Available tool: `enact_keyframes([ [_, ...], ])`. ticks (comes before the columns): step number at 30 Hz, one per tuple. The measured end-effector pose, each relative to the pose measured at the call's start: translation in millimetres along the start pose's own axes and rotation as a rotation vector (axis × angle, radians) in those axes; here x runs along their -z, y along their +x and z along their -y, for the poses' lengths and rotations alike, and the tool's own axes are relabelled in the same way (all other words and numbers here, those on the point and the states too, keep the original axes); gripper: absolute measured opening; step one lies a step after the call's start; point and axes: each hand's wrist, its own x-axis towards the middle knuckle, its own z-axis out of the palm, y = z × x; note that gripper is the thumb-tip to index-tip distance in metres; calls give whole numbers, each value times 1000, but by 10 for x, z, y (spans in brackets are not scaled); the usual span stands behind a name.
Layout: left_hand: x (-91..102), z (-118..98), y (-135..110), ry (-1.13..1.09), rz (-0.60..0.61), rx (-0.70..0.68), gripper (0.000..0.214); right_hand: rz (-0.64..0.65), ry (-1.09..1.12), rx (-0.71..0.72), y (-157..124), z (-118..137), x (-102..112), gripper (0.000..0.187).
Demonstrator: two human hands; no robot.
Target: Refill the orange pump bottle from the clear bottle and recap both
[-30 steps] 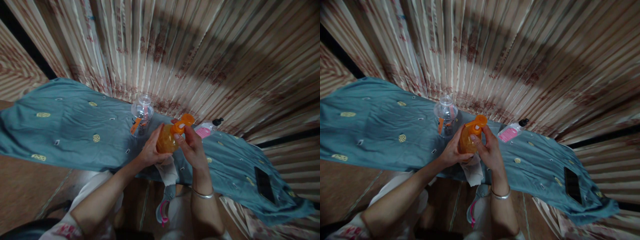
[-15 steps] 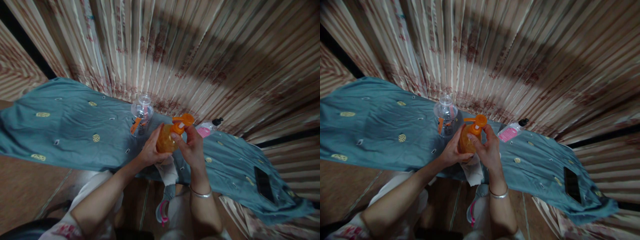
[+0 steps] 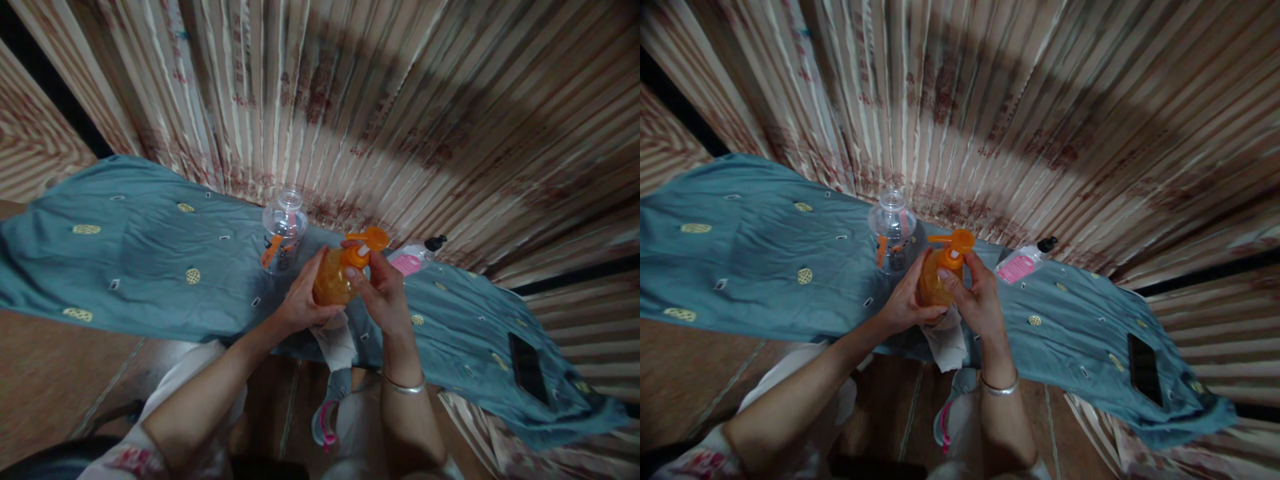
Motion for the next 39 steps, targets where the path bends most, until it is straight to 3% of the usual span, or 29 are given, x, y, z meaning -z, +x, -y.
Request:
enact_keyframes([
  [23,16,-24,-5,31,1,-1,110,-203,-144,16,-37,-27,-135,34],
  [33,9,-19,0,32,3,-6,114,-10,-3,-8,-2,1,-25,43],
  [39,18,-28,2,28,5,-3,113,-28,23,2,5,-24,-52,37],
])
